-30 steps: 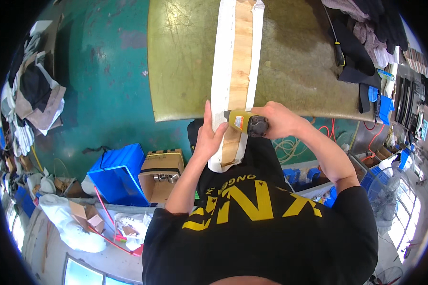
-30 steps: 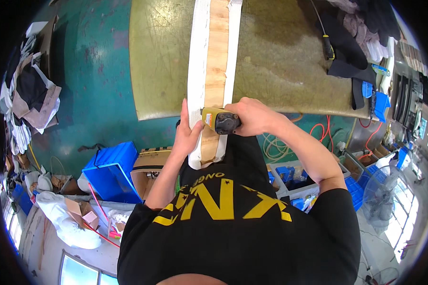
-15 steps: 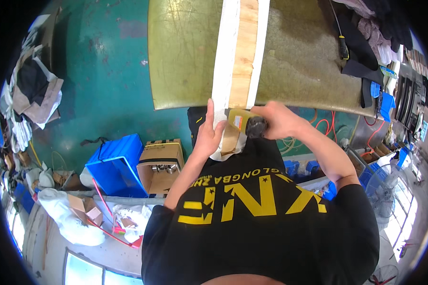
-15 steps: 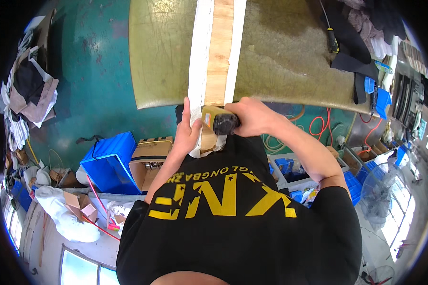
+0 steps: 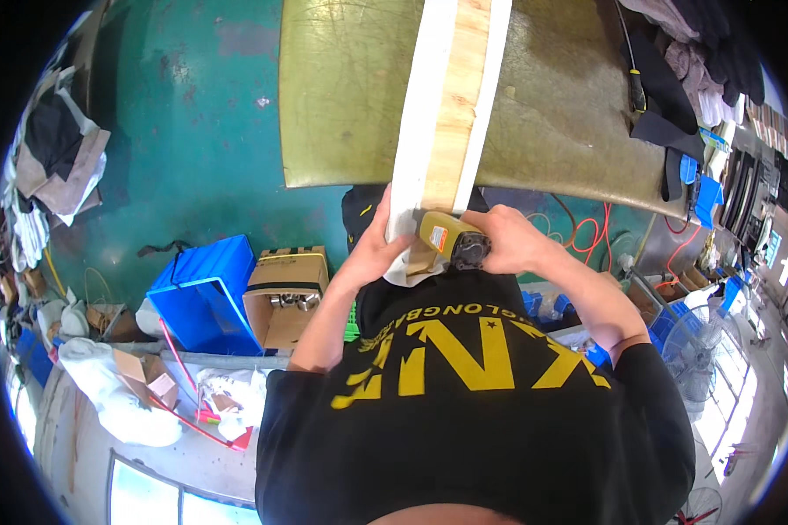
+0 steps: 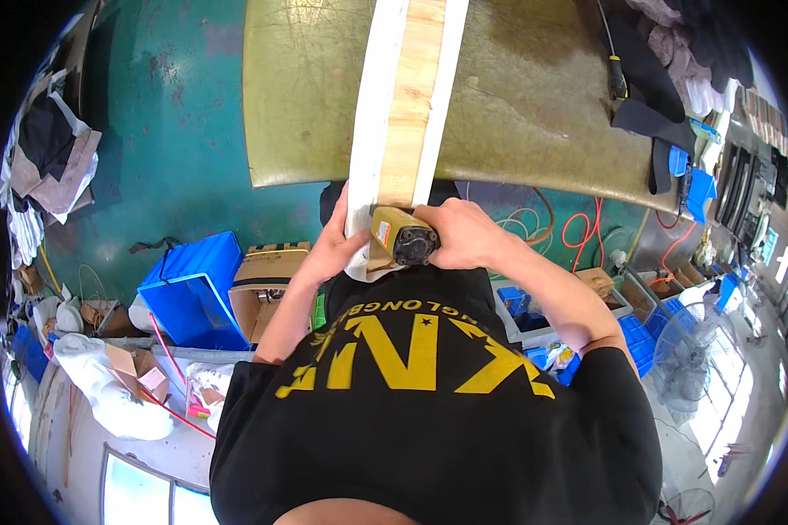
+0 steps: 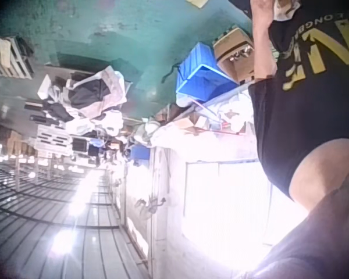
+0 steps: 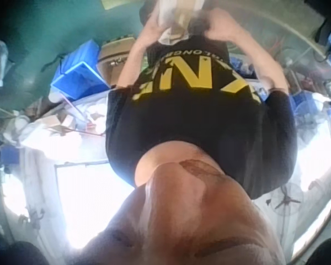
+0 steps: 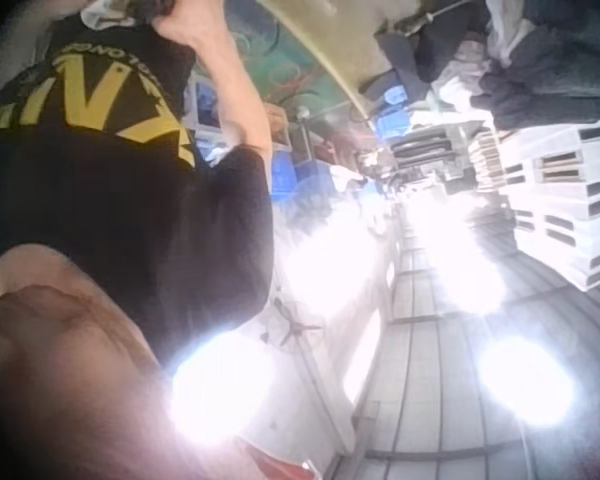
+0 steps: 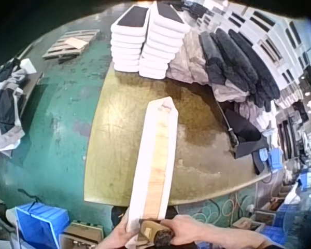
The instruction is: Stapling fabric or protective covering onto wooden furniture components using a pneumatic staple gun.
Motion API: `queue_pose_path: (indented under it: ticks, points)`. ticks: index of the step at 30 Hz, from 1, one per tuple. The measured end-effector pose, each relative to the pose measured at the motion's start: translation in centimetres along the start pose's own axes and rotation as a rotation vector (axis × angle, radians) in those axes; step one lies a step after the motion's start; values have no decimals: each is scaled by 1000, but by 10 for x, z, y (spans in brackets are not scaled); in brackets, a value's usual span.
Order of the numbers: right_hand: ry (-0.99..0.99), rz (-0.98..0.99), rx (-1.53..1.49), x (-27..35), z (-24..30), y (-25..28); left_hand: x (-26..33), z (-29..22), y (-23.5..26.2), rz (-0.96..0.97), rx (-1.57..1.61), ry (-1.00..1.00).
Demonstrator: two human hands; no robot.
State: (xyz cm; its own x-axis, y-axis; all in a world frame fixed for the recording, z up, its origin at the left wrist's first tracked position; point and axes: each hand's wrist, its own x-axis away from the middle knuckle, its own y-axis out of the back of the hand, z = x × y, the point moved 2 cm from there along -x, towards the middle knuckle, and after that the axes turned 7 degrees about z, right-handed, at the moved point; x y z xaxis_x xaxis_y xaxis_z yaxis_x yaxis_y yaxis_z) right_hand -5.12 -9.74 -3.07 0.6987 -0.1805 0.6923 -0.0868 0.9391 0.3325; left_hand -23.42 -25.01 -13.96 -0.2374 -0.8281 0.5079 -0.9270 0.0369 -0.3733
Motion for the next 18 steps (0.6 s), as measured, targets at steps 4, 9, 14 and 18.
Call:
queue_pose_path:
  ticks: [4, 9, 14, 18]
  points:
    - [27, 40, 35, 3, 8, -10, 6, -5, -3, -46, -273, 2]
    - [-14, 101, 58, 6, 13, -22, 6, -18, -3, -42, -256, 178]
    - [-10, 128, 106, 7, 11, -29, 6, -26, 4, 62, -152, 120]
    - [40, 66, 87, 10, 8, -38, 4, -10, 10, 193, 304, 75]
